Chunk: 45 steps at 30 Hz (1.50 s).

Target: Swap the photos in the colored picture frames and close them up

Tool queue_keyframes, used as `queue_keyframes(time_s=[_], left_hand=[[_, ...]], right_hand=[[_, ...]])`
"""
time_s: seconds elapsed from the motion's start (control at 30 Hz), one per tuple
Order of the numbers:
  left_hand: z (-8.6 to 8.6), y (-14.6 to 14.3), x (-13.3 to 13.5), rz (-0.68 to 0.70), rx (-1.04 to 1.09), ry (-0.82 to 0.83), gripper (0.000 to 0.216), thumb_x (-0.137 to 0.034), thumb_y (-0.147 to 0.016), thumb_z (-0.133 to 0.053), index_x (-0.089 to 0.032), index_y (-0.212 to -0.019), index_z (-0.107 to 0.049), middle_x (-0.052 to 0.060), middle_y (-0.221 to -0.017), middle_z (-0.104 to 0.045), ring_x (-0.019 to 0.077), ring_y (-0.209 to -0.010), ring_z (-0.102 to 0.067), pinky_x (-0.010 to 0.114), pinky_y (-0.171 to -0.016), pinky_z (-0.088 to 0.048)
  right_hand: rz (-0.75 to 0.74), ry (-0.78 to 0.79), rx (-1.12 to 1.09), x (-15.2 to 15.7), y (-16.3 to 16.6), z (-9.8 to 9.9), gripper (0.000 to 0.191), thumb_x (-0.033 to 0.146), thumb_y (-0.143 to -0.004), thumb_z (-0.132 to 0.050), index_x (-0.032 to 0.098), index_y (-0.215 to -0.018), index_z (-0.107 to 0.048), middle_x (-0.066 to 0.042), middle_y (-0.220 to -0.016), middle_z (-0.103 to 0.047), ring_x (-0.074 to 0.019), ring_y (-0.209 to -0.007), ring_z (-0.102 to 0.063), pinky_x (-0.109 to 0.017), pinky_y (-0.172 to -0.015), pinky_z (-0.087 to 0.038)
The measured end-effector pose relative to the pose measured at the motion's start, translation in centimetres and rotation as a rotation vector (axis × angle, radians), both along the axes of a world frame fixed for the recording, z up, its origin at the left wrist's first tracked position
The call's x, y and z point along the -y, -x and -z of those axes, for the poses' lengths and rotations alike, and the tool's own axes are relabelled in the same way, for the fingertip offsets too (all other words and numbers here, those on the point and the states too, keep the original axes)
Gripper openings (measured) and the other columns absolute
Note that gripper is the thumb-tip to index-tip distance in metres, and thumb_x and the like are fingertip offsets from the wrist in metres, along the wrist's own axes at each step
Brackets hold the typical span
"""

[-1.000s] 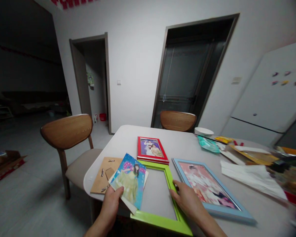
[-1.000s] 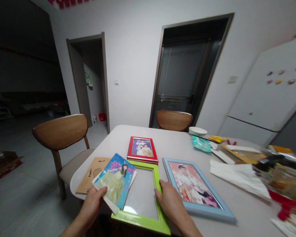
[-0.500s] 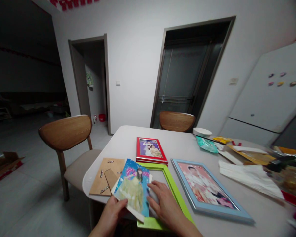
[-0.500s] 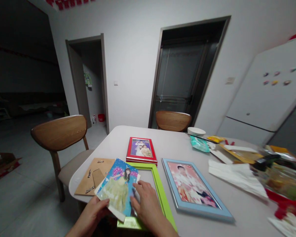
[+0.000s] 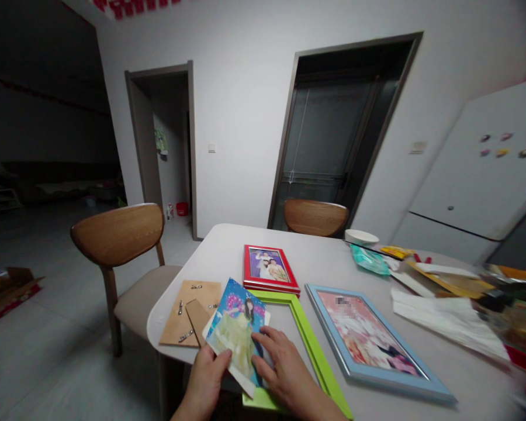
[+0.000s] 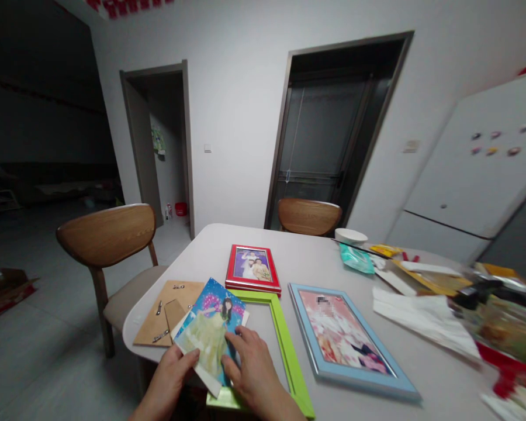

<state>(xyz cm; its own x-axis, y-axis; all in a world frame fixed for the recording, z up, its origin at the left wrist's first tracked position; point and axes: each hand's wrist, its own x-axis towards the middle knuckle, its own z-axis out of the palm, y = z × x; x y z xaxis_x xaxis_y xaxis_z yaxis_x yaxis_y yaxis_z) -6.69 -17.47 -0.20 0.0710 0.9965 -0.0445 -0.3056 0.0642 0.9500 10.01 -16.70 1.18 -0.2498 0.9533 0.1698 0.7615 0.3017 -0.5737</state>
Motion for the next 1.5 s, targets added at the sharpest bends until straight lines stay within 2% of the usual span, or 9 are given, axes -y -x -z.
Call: queue_keyframes(time_s=[0.1,0.23,0.37,0.5,0.67,0.97,1.13,1.33,1.5], left_hand=[[-1.7,-0.9,0.3,-0.018,-0.240,-0.153,0.035,-0.033,-0.072,-0.052,-0.010,-0.099,-0.056,0.009,-0.093,-0.063,0.0250,-0.090,-0.056,0.032,-0.079,-0.043],[-4.5,-2.6,1.1,0.035,-0.583,-0.479,0.030,-0.022,-0.078,-0.041,-0.014,-0.104,-0.054,0.010,-0.101,-0.059,0.0224,-0.092,-0.054,0.032,-0.082,-0.042],[-4.5,-4.4,1.4,0.170,-0.807,-0.713,0.048,-0.009,-0.069,-0.040,-0.017,-0.116,-0.044,0.008,-0.114,-0.051,0.0209,-0.104,-0.046,0.033,-0.091,-0.037],[-3.1,-5.5,1.3,0.316,-0.976,-0.698,0.062,-0.008,-0.058,-0.045,-0.015,-0.120,-0.040,0.010,-0.122,-0.045,0.0231,-0.110,-0.041,0.035,-0.095,-0.034],[-2.1,-5.1,1.1,0.420,-1.075,-0.532,0.073,-0.019,-0.057,-0.061,-0.010,-0.124,-0.034,0.016,-0.132,-0.029,0.0290,-0.120,-0.027,0.042,-0.100,-0.022],[-0.8,-3.2,0.2,0.264,-1.044,-0.461,0.080,-0.020,-0.054,-0.066,-0.012,-0.126,-0.031,0.015,-0.136,-0.018,0.0281,-0.124,-0.015,0.045,-0.101,-0.017],[-0.4,-2.6,-0.5,0.277,-1.020,-0.460,0.084,-0.022,-0.051,-0.069,-0.018,-0.125,-0.031,0.012,-0.136,-0.020,0.0277,-0.124,-0.015,0.046,-0.101,-0.016],[-0.8,-1.7,-1.8,0.343,-1.056,-0.500,0.089,-0.029,-0.049,-0.072,-0.018,-0.126,-0.029,0.013,-0.136,-0.022,0.0263,-0.124,-0.017,0.046,-0.101,-0.014],[-0.8,-1.5,-2.1,0.362,-1.078,-0.511,0.092,-0.032,-0.046,-0.075,-0.016,-0.125,-0.031,0.014,-0.134,-0.025,0.0268,-0.123,-0.019,0.045,-0.101,-0.014]], right_hand=[[-0.004,0.028,-0.174,-0.3,-0.2,-0.8,0.042,0.039,-0.073,-0.044,0.017,-0.108,-0.054,-0.010,-0.113,-0.052,-0.0201,-0.105,-0.045,-0.034,-0.092,-0.032],[0.117,0.117,-0.485,-0.6,-0.7,-3.8,0.054,0.048,-0.075,-0.037,0.015,-0.117,-0.043,-0.011,-0.115,-0.051,-0.0200,-0.100,-0.049,-0.033,-0.082,-0.041],[0.185,0.300,-0.699,-0.5,-1.7,-6.8,0.056,0.050,-0.074,-0.036,0.020,-0.121,-0.036,-0.008,-0.106,-0.056,-0.0183,-0.083,-0.056,-0.026,-0.057,-0.046],[0.193,0.357,-0.746,0.0,-3.1,-7.0,0.049,0.030,-0.068,-0.045,0.017,-0.115,-0.043,-0.005,-0.085,-0.063,-0.0153,-0.063,-0.058,-0.022,-0.047,-0.043],[0.193,0.406,-0.854,0.5,-5.1,-5.3,0.049,0.019,-0.062,-0.038,0.013,-0.110,-0.047,-0.006,-0.080,-0.066,-0.0180,-0.064,-0.061,-0.026,-0.056,-0.046],[0.219,0.448,-0.923,-0.5,-6.4,-4.2,0.057,0.015,-0.058,-0.036,0.014,-0.115,-0.041,-0.007,-0.086,-0.066,-0.0174,-0.066,-0.063,-0.026,-0.056,-0.047],[0.199,0.465,-0.877,-0.9,-5.9,-3.0,0.064,0.013,-0.053,-0.038,0.013,-0.116,-0.039,-0.006,-0.087,-0.066,-0.0183,-0.071,-0.062,-0.027,-0.060,-0.048],[0.195,0.398,-0.723,-1.3,-5.3,-1.9,0.061,0.015,-0.056,-0.042,0.013,-0.117,-0.037,-0.006,-0.085,-0.066,-0.0178,-0.069,-0.062,-0.028,-0.060,-0.048],[0.199,0.443,-0.827,-1.1,-5.3,-2.3,0.054,0.022,-0.066,-0.043,0.014,-0.118,-0.033,-0.004,-0.075,-0.066,-0.0170,-0.058,-0.062,-0.029,-0.054,-0.049]])
